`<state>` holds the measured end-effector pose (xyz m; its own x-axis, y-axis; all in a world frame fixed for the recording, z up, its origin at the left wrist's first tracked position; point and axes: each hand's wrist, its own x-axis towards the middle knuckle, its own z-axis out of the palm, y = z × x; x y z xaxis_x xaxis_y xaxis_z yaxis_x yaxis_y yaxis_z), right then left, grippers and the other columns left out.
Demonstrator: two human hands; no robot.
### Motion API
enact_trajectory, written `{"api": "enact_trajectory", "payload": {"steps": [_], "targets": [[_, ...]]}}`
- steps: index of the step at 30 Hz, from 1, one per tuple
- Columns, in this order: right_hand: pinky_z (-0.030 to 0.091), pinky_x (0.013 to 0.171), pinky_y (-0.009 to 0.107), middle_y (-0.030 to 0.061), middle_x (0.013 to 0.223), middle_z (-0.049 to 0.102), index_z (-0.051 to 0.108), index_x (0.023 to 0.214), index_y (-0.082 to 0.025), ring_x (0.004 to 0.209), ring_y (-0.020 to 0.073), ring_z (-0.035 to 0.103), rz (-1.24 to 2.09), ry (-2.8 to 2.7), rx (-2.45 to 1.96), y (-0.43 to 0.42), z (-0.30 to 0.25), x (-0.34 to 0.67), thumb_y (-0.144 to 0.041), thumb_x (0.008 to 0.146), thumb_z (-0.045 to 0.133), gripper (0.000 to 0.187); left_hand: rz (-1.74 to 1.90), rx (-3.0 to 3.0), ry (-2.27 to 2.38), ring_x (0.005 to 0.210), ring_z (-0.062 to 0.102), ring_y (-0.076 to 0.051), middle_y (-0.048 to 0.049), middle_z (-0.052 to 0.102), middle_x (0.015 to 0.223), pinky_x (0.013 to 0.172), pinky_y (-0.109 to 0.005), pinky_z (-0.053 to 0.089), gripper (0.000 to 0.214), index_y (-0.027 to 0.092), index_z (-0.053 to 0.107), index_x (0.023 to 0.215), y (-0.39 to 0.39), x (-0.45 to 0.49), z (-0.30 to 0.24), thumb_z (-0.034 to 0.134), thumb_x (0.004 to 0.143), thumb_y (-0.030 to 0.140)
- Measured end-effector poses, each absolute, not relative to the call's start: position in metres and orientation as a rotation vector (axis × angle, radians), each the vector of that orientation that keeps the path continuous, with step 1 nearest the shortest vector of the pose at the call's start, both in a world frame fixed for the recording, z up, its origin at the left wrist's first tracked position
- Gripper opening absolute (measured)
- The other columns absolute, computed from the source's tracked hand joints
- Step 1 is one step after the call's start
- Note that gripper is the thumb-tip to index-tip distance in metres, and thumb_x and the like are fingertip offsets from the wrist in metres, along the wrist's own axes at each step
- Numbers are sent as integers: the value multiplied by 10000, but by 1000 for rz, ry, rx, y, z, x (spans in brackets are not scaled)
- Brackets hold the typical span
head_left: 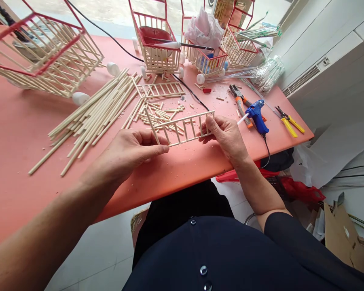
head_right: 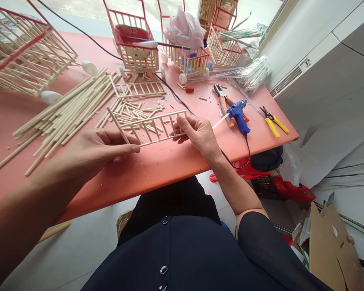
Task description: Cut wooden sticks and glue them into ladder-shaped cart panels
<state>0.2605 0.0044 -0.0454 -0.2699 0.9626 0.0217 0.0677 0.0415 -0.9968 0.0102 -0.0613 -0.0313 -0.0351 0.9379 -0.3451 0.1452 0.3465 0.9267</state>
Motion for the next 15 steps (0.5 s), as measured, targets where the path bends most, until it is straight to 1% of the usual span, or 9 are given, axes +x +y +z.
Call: {"api": "enact_trajectory", "payload": {"steps": [3,8,11,15], "targets": [[624,592,217,35,776,786,739,815,-177,642,128,754,1355,-1474,-1098,4,-45,260,-807,837,829,637,890,1044,1474,572,484,-115,-7,707,691,539,-262,351,219,209,808,678,-62,12,-30,927,560,351],[639,601,229,34,770,787,747,816,-177,634,131,756,1367,-1464,-1085,4,-45,260,-784,839,845,615,877,1062,1481,601,485,-109,-10,725,709,575,-270,344,211,176,823,749,-64,11,-30,913,653,341],[644,604,234,35,769,786,745,817,-177,655,144,774,1369,-1459,-1072,4,-45,260,-776,847,847,608,890,1073,1471,585,479,-99,-12,742,725,561,-271,331,214,166,818,738,-63,10,-33,914,639,330],[646,610,233,37,773,788,737,820,-174,664,147,778,1360,-1470,-1099,4,-46,260,-805,832,834,639,907,1077,1462,561,485,-95,-8,729,683,536,-268,321,207,164,808,702,-60,9,-38,913,620,323]]}}
